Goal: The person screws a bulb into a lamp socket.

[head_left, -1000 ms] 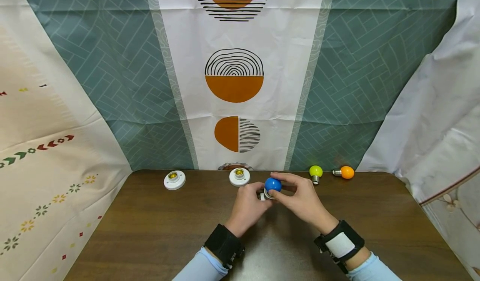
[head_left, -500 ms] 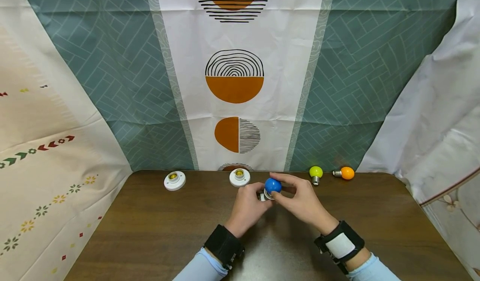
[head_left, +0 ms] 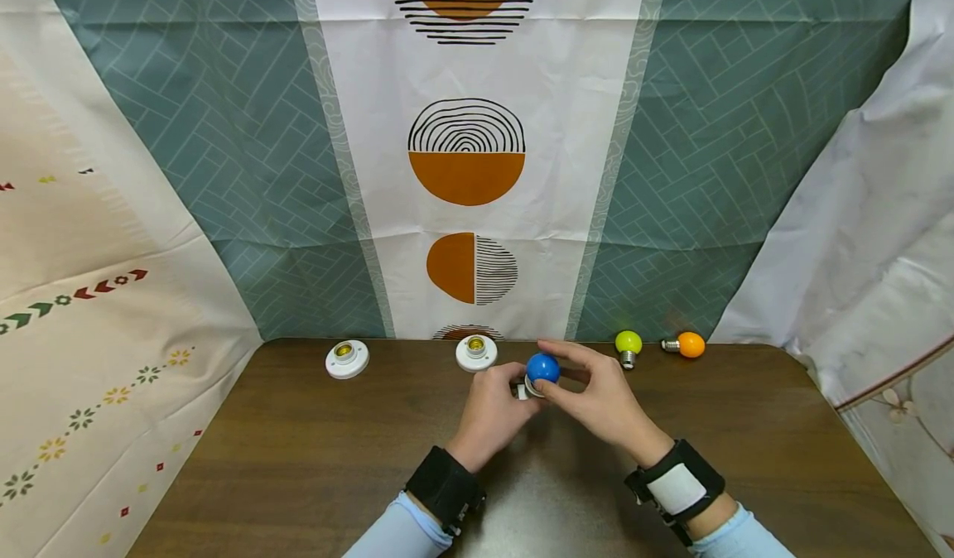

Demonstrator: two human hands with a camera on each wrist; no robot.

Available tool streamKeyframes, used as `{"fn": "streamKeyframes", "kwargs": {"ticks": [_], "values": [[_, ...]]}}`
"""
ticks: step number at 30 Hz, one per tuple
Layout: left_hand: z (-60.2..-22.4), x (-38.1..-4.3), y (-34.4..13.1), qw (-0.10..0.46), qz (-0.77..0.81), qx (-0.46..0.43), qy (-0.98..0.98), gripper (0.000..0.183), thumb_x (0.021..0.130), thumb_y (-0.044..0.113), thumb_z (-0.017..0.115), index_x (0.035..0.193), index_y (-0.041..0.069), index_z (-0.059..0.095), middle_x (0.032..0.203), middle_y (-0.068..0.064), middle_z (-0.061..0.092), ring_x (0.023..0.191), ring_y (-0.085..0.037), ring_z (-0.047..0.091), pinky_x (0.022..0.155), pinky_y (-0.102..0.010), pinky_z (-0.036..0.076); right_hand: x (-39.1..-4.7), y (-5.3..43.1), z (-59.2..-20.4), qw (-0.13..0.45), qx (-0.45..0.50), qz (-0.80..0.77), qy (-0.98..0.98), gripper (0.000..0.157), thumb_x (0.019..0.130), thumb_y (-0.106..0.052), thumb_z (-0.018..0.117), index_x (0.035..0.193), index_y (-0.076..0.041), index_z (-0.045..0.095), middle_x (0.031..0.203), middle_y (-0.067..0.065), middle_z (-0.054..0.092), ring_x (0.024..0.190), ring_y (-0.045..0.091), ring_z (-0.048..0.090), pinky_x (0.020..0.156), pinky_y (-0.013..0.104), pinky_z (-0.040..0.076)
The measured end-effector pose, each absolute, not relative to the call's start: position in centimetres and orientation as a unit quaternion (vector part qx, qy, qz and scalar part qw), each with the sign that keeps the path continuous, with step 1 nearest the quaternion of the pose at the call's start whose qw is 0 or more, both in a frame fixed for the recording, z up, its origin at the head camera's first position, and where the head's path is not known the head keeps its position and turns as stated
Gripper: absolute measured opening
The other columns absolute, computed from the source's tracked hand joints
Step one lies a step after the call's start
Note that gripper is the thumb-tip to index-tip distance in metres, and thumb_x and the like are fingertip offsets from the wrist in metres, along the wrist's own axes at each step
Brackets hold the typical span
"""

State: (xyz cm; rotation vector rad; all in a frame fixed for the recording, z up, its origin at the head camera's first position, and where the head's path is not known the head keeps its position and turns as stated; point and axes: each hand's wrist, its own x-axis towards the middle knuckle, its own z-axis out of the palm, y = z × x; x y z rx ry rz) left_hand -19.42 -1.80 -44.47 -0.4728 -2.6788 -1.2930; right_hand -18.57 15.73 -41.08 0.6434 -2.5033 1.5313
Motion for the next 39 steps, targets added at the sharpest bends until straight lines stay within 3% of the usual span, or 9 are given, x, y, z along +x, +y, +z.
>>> {"fn": "streamKeyframes", "kwargs": {"ticks": [6, 12, 19, 28, 39], "values": [[-44.4, -19.4, -1.8, 0.064, -0.428, -0.152, -0.889, 0.036, 0.074, 0.034, 0.078, 0.104, 0.016, 0.069, 0.094, 0.007, 0.07, 0.084, -0.003, 0.062, 0.076, -0.023, 0.053, -18.1, 15.4, -40.4, 0.054, 0.204, 0.509, -0.835, 0.045, 0.082, -0.015, 0.071, 0.125, -0.022, 0.058, 0.128, 0.0, 0.059, 0.117, 0.021, 0.057, 0.09, 0.04, 0.05], [-44.5, -19.4, -1.8, 0.061, -0.43, -0.15, -0.888, 0.036, 0.074, 0.034, 0.078, 0.103, 0.017, 0.069, 0.093, 0.007, 0.07, 0.082, -0.003, 0.062, 0.074, -0.022, 0.052, -17.0, 14.8, -38.4, 0.059, 0.198, 0.514, -0.833, 0.041, 0.081, -0.01, 0.072, 0.12, -0.011, 0.062, 0.122, 0.008, 0.063, 0.111, 0.026, 0.06, 0.087, 0.045, 0.051], [-44.5, -19.4, -1.8, 0.066, -0.429, -0.152, -0.888, 0.035, 0.073, 0.035, 0.078, 0.102, 0.017, 0.069, 0.092, 0.008, 0.07, 0.081, -0.003, 0.062, 0.073, -0.022, 0.052, -16.7, 14.7, -37.8, 0.071, 0.194, 0.51, -0.835, 0.043, 0.079, -0.011, 0.074, 0.12, -0.012, 0.061, 0.121, 0.007, 0.063, 0.11, 0.026, 0.061, 0.086, 0.043, 0.052], [-44.5, -19.4, -1.8, 0.066, -0.428, -0.148, -0.889, 0.035, 0.073, 0.033, 0.078, 0.103, 0.017, 0.069, 0.093, 0.008, 0.07, 0.082, -0.002, 0.062, 0.074, -0.023, 0.052, -16.7, 14.9, -37.8, 0.046, 0.205, 0.511, -0.834, 0.046, 0.082, -0.007, 0.069, 0.127, -0.01, 0.057, 0.129, 0.009, 0.058, 0.118, 0.028, 0.056, 0.091, 0.046, 0.049], [-44.4, -19.4, -1.8, 0.061, -0.43, -0.15, -0.888, 0.033, 0.074, 0.03, 0.077, 0.103, 0.016, 0.069, 0.093, 0.007, 0.07, 0.08, -0.006, 0.062, 0.073, -0.021, 0.052, -16.9, 14.7, -38.2, 0.066, 0.197, 0.509, -0.835, 0.041, 0.079, -0.009, 0.073, 0.119, -0.011, 0.063, 0.12, 0.008, 0.064, 0.109, 0.026, 0.062, 0.084, 0.04, 0.053]]}}
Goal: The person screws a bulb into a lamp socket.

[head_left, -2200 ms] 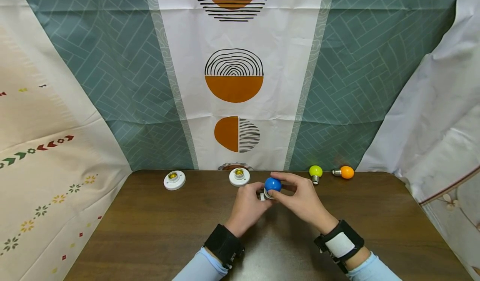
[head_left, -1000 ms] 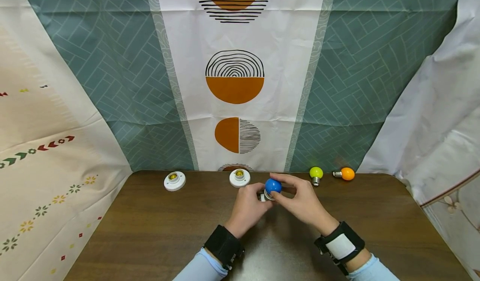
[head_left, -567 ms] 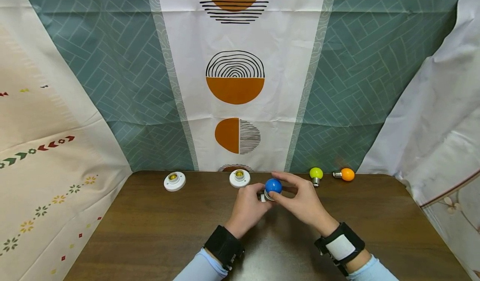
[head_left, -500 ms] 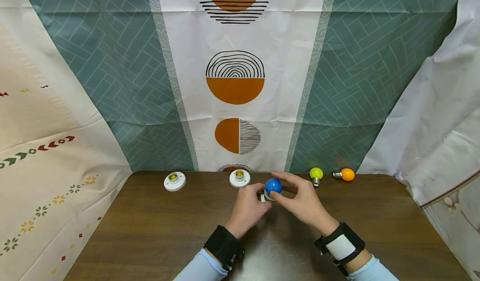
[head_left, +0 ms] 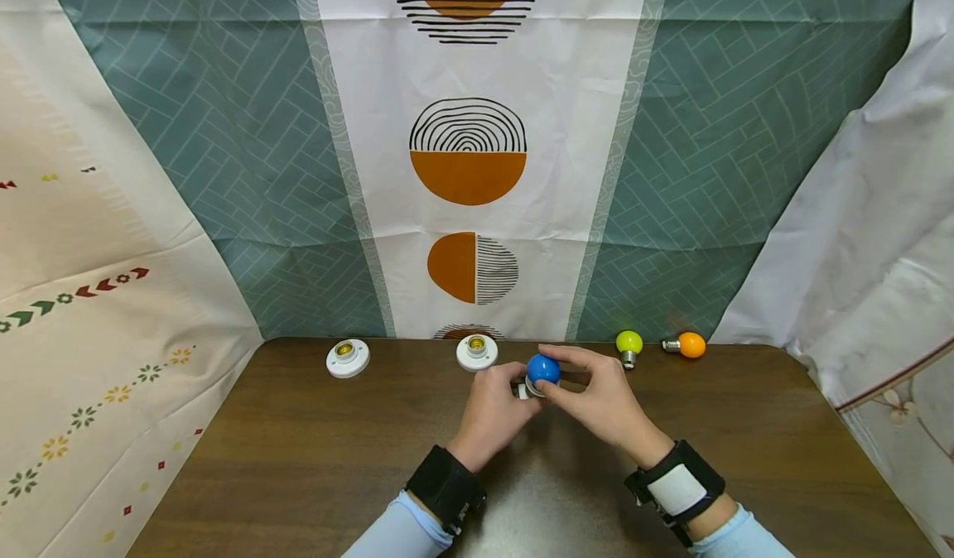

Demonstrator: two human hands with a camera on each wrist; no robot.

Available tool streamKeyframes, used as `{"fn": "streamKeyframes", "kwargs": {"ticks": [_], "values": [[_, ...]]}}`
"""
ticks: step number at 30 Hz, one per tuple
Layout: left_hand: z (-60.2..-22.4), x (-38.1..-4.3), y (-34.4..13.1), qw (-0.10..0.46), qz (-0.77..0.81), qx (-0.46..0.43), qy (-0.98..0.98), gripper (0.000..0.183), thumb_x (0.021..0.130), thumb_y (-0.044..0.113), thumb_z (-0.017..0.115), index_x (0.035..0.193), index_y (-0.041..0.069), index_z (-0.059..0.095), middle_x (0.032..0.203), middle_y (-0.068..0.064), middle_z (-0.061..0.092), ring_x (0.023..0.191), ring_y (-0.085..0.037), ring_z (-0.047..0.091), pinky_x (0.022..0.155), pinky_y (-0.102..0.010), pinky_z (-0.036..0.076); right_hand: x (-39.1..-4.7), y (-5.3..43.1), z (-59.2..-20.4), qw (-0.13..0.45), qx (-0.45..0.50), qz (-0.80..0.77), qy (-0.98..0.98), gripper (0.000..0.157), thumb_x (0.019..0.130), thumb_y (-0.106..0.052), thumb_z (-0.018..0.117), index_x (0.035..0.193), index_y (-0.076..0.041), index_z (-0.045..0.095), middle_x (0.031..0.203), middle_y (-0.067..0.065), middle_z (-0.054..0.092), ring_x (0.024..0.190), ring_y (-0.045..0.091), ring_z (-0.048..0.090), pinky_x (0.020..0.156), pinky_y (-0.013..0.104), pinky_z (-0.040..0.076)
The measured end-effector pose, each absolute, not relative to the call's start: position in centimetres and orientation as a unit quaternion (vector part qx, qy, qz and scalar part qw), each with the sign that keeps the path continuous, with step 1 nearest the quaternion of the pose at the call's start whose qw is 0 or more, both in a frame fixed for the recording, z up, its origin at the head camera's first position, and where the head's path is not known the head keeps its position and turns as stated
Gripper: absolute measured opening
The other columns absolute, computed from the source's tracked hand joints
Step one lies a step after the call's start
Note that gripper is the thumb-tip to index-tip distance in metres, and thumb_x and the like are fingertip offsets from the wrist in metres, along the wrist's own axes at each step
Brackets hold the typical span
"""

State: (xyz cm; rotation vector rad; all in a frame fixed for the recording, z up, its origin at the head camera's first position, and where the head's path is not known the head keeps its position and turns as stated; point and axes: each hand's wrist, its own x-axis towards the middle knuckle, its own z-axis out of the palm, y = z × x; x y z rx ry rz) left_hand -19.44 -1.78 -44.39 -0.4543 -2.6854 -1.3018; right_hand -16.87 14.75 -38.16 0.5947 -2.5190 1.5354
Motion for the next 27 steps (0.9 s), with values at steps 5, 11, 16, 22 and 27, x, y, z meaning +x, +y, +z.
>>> {"fn": "streamKeyframes", "kwargs": {"ticks": [5, 11, 16, 22, 27], "values": [[-44.3, -19.5, -1.8, 0.065, -0.431, -0.153, -0.887, 0.032, 0.074, 0.03, 0.077, 0.102, 0.016, 0.069, 0.092, 0.007, 0.069, 0.08, -0.008, 0.063, 0.071, -0.02, 0.051, -16.9, 14.8, -38.1, 0.063, 0.195, 0.509, -0.836, 0.044, 0.079, -0.01, 0.073, 0.121, -0.013, 0.061, 0.122, 0.008, 0.063, 0.112, 0.026, 0.06, 0.086, 0.041, 0.052], [-44.3, -19.5, -1.8, 0.068, -0.426, -0.153, -0.889, 0.03, 0.074, 0.029, 0.077, 0.101, 0.017, 0.069, 0.09, 0.008, 0.069, 0.078, -0.007, 0.062, 0.069, -0.019, 0.049, -17.4, 15.1, -39.1, 0.048, 0.201, 0.505, -0.838, 0.046, 0.082, -0.015, 0.071, 0.126, -0.019, 0.058, 0.129, 0.004, 0.059, 0.117, 0.023, 0.057, 0.089, 0.042, 0.051], [-44.4, -19.5, -1.7, 0.06, -0.425, -0.148, -0.891, 0.031, 0.075, 0.028, 0.077, 0.103, 0.017, 0.069, 0.093, 0.007, 0.07, 0.079, -0.005, 0.061, 0.071, -0.02, 0.051, -17.3, 14.9, -38.9, 0.048, 0.204, 0.512, -0.833, 0.044, 0.082, -0.011, 0.07, 0.125, -0.017, 0.059, 0.127, 0.008, 0.06, 0.115, 0.025, 0.058, 0.089, 0.045, 0.05], [-44.3, -19.5, -1.7, 0.063, -0.423, -0.149, -0.891, 0.032, 0.075, 0.029, 0.077, 0.103, 0.017, 0.069, 0.092, 0.008, 0.069, 0.078, -0.005, 0.061, 0.072, -0.02, 0.051, -16.6, 14.6, -37.9, 0.072, 0.192, 0.514, -0.833, 0.041, 0.079, -0.009, 0.073, 0.119, -0.01, 0.063, 0.12, 0.01, 0.064, 0.108, 0.028, 0.062, 0.084, 0.043, 0.053], [-44.3, -19.4, -1.8, 0.065, -0.426, -0.151, -0.889, 0.033, 0.075, 0.032, 0.077, 0.103, 0.017, 0.069, 0.092, 0.008, 0.069, 0.079, -0.004, 0.061, 0.072, -0.021, 0.051, -16.6, 14.6, -37.9, 0.08, 0.182, 0.517, -0.832, 0.043, 0.078, -0.011, 0.075, 0.119, -0.012, 0.063, 0.12, 0.008, 0.064, 0.109, 0.026, 0.062, 0.084, 0.041, 0.053]]}}
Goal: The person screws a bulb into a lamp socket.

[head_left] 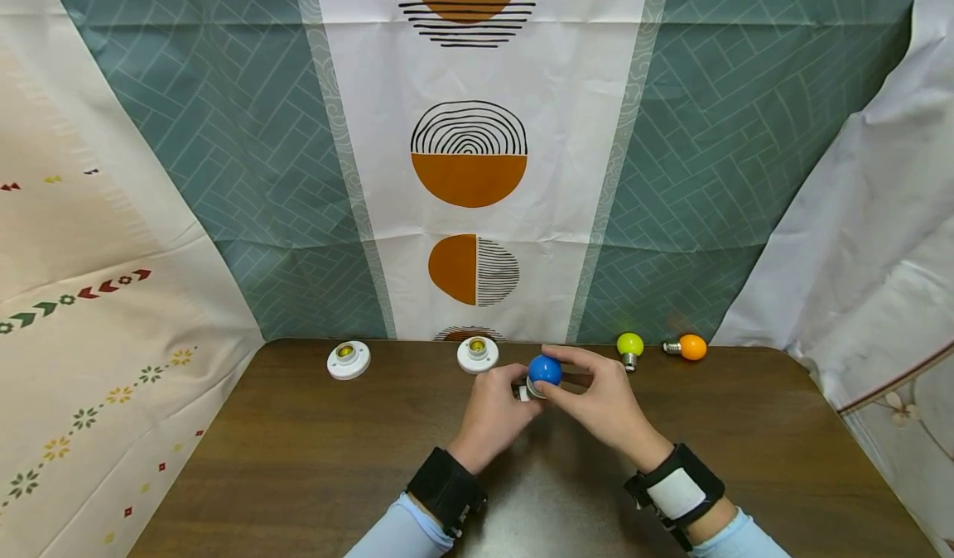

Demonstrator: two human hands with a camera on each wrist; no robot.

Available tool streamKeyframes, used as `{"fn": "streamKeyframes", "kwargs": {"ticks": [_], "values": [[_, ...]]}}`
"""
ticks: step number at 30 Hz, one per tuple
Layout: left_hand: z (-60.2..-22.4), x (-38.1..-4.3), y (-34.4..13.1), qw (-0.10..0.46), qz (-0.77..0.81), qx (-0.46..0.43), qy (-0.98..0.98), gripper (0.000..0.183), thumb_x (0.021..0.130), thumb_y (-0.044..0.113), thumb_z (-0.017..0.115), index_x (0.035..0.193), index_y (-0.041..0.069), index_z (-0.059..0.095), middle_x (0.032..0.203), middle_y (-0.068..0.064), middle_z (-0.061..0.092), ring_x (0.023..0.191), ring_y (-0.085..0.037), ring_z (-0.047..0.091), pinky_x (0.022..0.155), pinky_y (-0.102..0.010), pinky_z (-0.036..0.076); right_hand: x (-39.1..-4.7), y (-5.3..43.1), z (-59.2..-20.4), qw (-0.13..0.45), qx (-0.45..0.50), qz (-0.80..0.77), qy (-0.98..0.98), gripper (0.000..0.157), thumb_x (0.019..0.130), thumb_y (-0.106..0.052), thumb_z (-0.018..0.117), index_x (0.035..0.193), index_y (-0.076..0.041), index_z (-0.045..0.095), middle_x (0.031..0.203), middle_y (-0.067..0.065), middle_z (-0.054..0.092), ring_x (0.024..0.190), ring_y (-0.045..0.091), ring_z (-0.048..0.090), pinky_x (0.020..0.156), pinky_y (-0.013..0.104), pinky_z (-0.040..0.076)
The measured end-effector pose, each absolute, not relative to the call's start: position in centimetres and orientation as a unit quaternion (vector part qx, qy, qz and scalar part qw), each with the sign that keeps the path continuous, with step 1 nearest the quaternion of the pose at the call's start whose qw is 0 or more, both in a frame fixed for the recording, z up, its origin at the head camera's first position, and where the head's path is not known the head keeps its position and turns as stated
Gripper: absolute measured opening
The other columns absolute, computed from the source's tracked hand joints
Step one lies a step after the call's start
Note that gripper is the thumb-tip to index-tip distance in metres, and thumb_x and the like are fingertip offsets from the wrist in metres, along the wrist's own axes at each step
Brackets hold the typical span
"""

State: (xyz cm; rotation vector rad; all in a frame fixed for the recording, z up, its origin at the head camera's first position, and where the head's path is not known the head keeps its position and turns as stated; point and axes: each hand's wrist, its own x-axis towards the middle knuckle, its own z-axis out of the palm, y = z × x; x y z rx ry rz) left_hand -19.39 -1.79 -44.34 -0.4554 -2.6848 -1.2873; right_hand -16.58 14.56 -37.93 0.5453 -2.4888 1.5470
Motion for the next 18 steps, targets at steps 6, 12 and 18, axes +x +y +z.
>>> {"fn": "streamKeyframes", "kwargs": {"ticks": [6, 12, 18], "values": [[-44.4, -19.4, -1.8, 0.059, -0.427, -0.146, -0.891, 0.036, 0.074, 0.032, 0.078, 0.105, 0.016, 0.069, 0.094, 0.007, 0.07, 0.081, -0.003, 0.061, 0.075, -0.023, 0.053, -17.0, 14.8, -38.7, 0.059, 0.197, 0.519, -0.829, 0.047, 0.08, -0.011, 0.072, 0.125, -0.013, 0.058, 0.128, 0.006, 0.059, 0.116, 0.025, 0.057, 0.089, 0.042, 0.051], [-44.4, -19.4, -1.8, 0.058, -0.428, -0.147, -0.89, 0.035, 0.074, 0.03, 0.077, 0.105, 0.016, 0.068, 0.095, 0.006, 0.07, 0.081, -0.003, 0.061, 0.074, -0.021, 0.052, -18.2, 15.4, -41.0, 0.064, 0.206, 0.513, -0.831, 0.046, 0.081, -0.017, 0.072, 0.124, -0.024, 0.059, 0.127, 0.001, 0.06, 0.116, 0.02, 0.058, 0.088, 0.037, 0.052], [-44.3, -19.4, -1.8, 0.056, -0.43, -0.147, -0.889, 0.035, 0.075, 0.032, 0.077, 0.105, 0.016, 0.068, 0.095, 0.006, 0.07, 0.082, -0.004, 0.062, 0.075, -0.022, 0.053, -18.6, 15.6, -41.5, 0.093, 0.209, 0.51, -0.829, 0.043, 0.078, -0.03, 0.075, 0.119, -0.027, 0.062, 0.12, -0.003, 0.064, 0.109, 0.016, 0.062, 0.083, 0.033, 0.054]]}}
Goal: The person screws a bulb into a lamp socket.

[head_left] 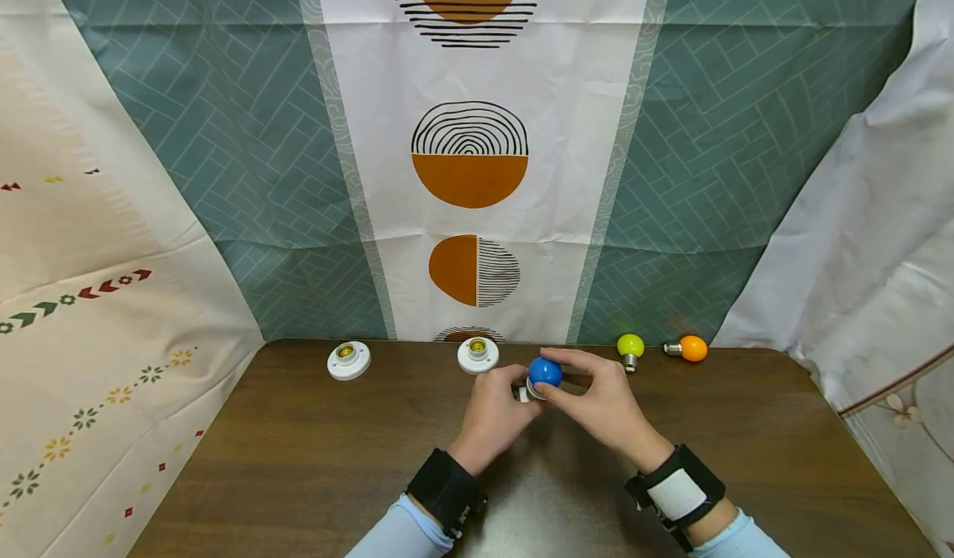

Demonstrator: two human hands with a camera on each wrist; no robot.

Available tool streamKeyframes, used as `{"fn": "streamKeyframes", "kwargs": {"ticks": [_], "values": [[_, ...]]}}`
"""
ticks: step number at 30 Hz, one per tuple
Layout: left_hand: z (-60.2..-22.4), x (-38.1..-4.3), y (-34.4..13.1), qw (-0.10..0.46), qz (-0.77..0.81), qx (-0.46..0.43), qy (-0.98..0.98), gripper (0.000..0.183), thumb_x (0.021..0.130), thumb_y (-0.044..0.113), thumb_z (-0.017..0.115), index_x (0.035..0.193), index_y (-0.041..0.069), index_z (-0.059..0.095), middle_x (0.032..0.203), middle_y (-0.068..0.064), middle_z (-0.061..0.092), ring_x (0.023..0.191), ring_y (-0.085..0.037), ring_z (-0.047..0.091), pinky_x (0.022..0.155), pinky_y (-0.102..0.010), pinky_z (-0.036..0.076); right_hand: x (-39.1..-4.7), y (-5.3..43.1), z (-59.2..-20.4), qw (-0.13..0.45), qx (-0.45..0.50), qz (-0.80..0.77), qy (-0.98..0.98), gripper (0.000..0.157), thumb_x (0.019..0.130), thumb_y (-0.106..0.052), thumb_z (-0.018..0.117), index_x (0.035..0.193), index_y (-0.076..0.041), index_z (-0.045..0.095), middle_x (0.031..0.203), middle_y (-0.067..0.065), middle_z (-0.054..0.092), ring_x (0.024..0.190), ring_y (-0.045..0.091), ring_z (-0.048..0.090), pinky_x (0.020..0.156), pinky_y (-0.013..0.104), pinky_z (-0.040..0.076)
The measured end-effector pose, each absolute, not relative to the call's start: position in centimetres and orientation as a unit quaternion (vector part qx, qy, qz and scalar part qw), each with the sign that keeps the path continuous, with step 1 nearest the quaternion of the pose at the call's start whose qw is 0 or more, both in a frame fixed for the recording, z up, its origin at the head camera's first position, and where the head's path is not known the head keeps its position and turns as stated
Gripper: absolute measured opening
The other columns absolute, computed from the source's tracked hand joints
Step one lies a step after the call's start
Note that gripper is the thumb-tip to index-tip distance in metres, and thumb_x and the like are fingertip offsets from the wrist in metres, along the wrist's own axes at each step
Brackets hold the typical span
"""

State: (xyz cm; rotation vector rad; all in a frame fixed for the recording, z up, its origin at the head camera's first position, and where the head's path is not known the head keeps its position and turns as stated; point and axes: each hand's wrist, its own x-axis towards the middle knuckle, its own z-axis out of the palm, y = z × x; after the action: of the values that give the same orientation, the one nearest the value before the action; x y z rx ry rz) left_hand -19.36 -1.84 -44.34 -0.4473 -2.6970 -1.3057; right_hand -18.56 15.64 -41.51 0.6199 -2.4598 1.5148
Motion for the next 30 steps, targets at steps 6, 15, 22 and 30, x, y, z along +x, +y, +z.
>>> {"fn": "streamKeyframes", "kwargs": {"ticks": [6, 15, 22, 30], "values": [[-44.33, -19.34, -1.78, 0.06, -0.426, -0.146, -0.891, 0.036, 0.074, 0.034, 0.077, 0.105, 0.017, 0.069, 0.095, 0.007, 0.07, 0.084, -0.003, 0.062, 0.076, -0.023, 0.052, -18.5, 15.67, -41.42, 0.101, 0.204, 0.516, -0.826, 0.046, 0.077, -0.03, 0.076, 0.121, -0.029, 0.06, 0.122, -0.006, 0.062, 0.111, 0.012, 0.06, 0.085, 0.028, 0.052], [-44.45, -19.44, -1.68, 0.078, -0.428, -0.153, -0.888, 0.031, 0.073, 0.034, 0.078, 0.1, 0.02, 0.07, 0.089, 0.011, 0.069, 0.08, -0.001, 0.061, 0.071, -0.02, 0.051, -18.42, 15.69, -41.48, 0.097, 0.225, 0.52, -0.819, 0.043, 0.081, -0.022, 0.072, 0.122, -0.029, 0.059, 0.126, -0.005, 0.061, 0.114, 0.014, 0.059, 0.089, 0.033, 0.051], [-44.53, -19.47, -1.69, 0.076, -0.429, -0.153, -0.887, 0.031, 0.074, 0.035, 0.077, 0.099, 0.02, 0.07, 0.087, 0.011, 0.069, 0.079, -0.002, 0.061, 0.071, -0.02, 0.05, -18.46, 15.63, -41.4, 0.11, 0.214, 0.515, -0.823, 0.04, 0.079, -0.029, 0.074, 0.117, -0.026, 0.063, 0.118, -0.006, 0.065, 0.108, 0.012, 0.062, 0.084, 0.027, 0.053], [-44.56, -19.41, -1.75, 0.077, -0.428, -0.154, -0.887, 0.031, 0.074, 0.035, 0.077, 0.1, 0.02, 0.07, 0.089, 0.01, 0.069, 0.081, -0.001, 0.062, 0.072, -0.02, 0.051, -17.9, 15.57, -40.63, 0.088, 0.212, 0.519, -0.823, 0.045, 0.08, -0.026, 0.073, 0.123, -0.026, 0.059, 0.126, -0.004, 0.06, 0.114, 0.013, 0.058, 0.088, 0.029, 0.051]]}}
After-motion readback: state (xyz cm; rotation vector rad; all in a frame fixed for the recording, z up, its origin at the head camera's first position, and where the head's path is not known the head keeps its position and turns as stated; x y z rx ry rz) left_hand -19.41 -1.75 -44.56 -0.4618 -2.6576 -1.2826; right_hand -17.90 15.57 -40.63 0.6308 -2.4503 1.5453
